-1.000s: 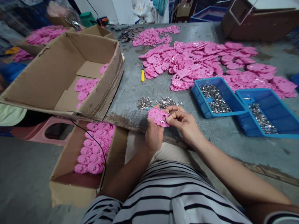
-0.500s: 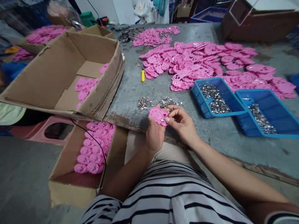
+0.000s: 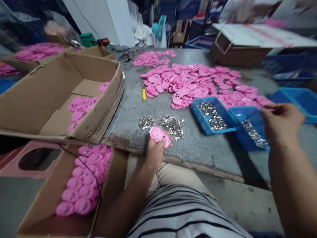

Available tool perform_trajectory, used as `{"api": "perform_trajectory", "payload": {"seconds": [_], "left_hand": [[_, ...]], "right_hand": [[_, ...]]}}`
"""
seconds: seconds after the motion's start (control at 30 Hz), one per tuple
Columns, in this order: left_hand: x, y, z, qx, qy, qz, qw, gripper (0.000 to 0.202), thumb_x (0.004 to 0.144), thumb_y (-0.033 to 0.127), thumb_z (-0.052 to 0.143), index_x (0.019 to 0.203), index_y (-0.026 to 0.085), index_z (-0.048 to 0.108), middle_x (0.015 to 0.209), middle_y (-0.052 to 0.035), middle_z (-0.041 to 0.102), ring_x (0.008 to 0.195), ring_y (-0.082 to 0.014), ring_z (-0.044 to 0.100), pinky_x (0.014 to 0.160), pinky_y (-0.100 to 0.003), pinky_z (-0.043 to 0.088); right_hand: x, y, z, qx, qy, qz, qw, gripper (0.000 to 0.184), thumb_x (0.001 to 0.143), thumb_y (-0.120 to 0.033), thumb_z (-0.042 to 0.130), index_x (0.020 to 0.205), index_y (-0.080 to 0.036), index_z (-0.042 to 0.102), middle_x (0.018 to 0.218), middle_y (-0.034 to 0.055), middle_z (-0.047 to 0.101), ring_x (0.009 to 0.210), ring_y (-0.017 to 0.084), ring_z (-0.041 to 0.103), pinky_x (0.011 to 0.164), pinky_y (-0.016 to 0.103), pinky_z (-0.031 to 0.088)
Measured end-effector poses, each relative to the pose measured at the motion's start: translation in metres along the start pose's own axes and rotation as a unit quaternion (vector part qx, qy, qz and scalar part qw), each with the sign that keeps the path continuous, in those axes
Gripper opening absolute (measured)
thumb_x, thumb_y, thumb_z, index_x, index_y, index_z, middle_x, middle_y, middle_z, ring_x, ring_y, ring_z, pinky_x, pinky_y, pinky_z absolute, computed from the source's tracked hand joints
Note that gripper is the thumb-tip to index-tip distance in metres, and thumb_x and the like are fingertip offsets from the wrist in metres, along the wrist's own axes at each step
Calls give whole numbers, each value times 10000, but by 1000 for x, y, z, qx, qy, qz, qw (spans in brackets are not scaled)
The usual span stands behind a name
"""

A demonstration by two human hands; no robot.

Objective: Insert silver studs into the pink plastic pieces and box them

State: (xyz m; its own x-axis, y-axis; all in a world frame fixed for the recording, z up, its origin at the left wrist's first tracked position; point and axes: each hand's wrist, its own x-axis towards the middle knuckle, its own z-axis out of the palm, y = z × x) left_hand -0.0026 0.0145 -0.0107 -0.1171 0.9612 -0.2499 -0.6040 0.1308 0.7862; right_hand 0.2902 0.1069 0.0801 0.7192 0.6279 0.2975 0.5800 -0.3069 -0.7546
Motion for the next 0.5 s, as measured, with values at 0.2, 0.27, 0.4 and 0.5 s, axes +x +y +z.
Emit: {"api": "perform_trajectory", "payload": {"seconds": [0.2,0.27,0.4,0.5], "left_hand": [[7,-9,-8,39,-5,18,999,428,629,208,675,997,204,457,890,-1,657,706,-148,663,565,-236,482],[7,-9,-9,51,-11,16,999,437,639,223,680,1016,202,460,899,-7,663,712,-149,667,568,-234,485],[7,-10,-10,72,-21,9,997,438,649,232,686,1027,200,467,900,-19,674,713,-158,675,563,-235,490],[8,-11,-10,77,-30,1,997,437,652,236,695,1026,196,472,918,-33,684,720,-168,681,561,-241,497]], "right_hand": [[10,42,-6,-223,-334,-86,912,285,674,-37,587,462,-219,534,562,77,585,526,173,493,602,358,374],[10,49,-1,-286,-348,-97,887,251,696,-49,558,513,-220,583,621,91,633,573,192,556,593,326,385],[12,49,6,-378,-347,-65,856,176,711,-59,547,638,-190,640,729,112,680,668,227,626,576,286,397],[10,45,7,-388,-345,-61,853,184,768,-106,537,846,-170,691,874,134,706,740,233,641,584,275,400]]}}
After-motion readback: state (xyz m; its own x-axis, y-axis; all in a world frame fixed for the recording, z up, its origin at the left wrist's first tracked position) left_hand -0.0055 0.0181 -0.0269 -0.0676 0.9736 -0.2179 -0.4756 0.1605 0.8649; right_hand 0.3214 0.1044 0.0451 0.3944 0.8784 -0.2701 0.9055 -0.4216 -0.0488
